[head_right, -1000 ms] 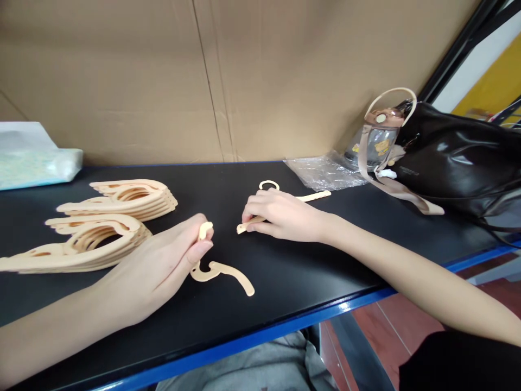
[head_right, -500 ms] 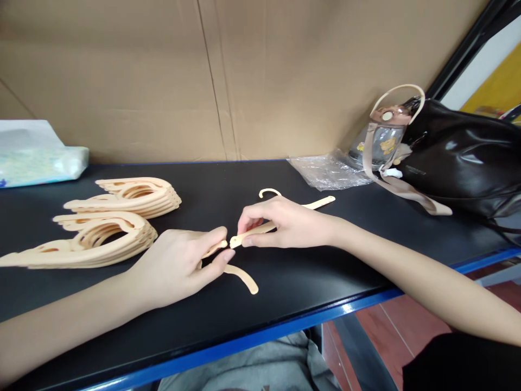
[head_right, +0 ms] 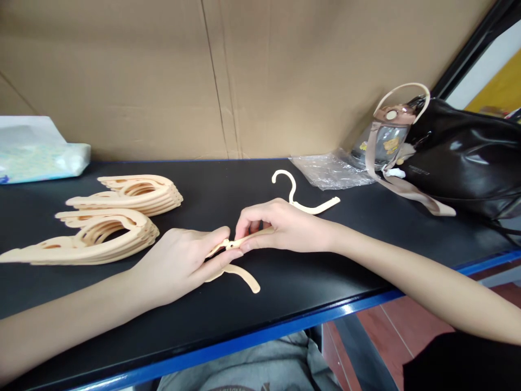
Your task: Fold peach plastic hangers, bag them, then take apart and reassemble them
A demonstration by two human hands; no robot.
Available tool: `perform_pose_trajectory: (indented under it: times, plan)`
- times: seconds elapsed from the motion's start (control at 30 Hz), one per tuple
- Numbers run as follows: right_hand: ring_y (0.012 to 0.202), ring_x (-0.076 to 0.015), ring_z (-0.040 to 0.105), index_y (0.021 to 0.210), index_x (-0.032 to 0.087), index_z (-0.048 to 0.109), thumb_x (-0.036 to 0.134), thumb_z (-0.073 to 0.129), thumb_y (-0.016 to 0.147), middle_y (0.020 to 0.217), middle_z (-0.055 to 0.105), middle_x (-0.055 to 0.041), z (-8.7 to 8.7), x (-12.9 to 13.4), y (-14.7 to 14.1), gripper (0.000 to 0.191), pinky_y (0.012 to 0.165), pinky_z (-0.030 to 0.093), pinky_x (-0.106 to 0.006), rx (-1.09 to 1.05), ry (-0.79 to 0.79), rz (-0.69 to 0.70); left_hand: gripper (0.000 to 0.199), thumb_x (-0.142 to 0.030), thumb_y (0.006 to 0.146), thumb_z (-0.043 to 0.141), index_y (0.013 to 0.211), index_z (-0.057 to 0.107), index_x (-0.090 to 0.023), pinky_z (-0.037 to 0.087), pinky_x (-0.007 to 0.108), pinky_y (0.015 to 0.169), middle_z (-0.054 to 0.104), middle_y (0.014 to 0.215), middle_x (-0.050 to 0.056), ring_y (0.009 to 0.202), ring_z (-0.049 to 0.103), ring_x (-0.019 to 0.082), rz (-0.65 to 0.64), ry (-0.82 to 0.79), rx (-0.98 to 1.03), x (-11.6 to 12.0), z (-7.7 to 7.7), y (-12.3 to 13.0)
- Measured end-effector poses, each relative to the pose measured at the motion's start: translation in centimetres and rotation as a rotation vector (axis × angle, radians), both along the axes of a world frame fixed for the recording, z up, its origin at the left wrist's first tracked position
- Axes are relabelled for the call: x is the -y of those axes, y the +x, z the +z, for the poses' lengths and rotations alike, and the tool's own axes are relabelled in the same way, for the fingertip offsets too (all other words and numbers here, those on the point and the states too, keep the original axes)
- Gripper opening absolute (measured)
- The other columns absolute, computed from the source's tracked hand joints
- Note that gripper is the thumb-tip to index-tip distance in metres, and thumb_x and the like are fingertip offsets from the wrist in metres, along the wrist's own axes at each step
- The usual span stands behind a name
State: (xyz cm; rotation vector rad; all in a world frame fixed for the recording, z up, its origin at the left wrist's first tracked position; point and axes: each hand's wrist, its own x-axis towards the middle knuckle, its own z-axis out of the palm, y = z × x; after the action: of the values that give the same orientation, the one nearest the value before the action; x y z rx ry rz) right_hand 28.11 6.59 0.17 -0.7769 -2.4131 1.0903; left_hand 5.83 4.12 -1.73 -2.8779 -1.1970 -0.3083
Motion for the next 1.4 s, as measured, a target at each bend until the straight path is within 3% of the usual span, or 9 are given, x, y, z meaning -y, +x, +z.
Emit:
perform_pose_trajectory:
  times: [0.37,0.53,0.67,1.03,1.3,1.4]
  plan:
    - [0.078,-0.0145,0.065,0.088,0.015,0.068,0.039,0.07,0.086,0.088,0.069,-0.0037,-0.8,0.1,-0.2,0.024,0.071,0.051,-0.029,-0.1,-0.073,-0.052,0.044,-0.049,0.104,0.029,0.081,0.051,-0.019,0.021,0.027,0.043,0.065,0.059,0.001,0.049,0.064,0.02,-0.039,0.047,-0.148,-0.3,-0.4,0.1]
    - [0.076,-0.014,0.064,0.089,0.015,0.068,0.039,0.073,0.084,0.086,0.069,-0.0027,-1.1,-0.1,-0.2,0.025,0.07,0.051,-0.029,-0.114,-0.177,-0.071,0.04,-0.044,0.105,0.033,0.082,0.052,-0.017,0.021,0.027,0.043,0.066,0.06,0.003,0.05,0.066,0.023,-0.033,0.01,-0.213,-0.2,0.3,0.5]
    - [0.076,-0.0124,0.062,0.091,0.015,0.069,0.039,0.072,0.084,0.083,0.068,-0.0012,-1.3,-0.3,-0.2,0.025,0.069,0.049,-0.027,-0.13,-0.263,-0.056,0.042,-0.04,0.106,0.028,0.082,0.053,-0.017,0.02,0.028,0.042,0.066,0.06,0.004,0.047,0.065,0.024,-0.077,0.088,-0.24,-0.1,0.3,0.4]
    - [0.076,-0.0094,0.062,0.088,0.015,0.067,0.028,0.074,0.084,0.081,0.069,0.0016,-1.2,-0.5,-0.4,0.015,0.069,0.048,-0.023,-0.18,-0.342,-0.038,0.022,-0.03,0.104,0.04,0.093,0.05,-0.013,0.025,0.026,0.036,0.062,0.056,-0.001,0.04,0.061,0.017,-0.157,0.379,-0.061,0.4,-0.5,0.0]
    - [0.072,-0.0105,0.061,0.087,0.016,0.066,0.034,0.073,0.083,0.082,0.069,0.0007,-1.3,-0.3,-0.3,0.02,0.064,0.046,-0.024,-0.11,-0.277,-0.065,0.023,-0.03,0.102,0.038,0.097,0.052,-0.013,0.033,0.027,0.037,0.063,0.06,-0.001,0.045,0.061,0.017,-0.166,0.369,0.004,0.5,-0.2,0.1]
    - [0.071,-0.0106,0.06,0.086,0.017,0.064,0.036,0.073,0.083,0.079,0.067,0.0019,-1.1,-0.3,-0.2,0.021,0.063,0.046,-0.024,-0.096,-0.245,-0.098,0.022,-0.026,0.1,0.039,0.102,0.054,-0.011,0.041,0.028,0.044,0.065,0.069,0.003,0.057,0.064,0.019,-0.21,0.427,0.063,0.3,-0.2,0.1]
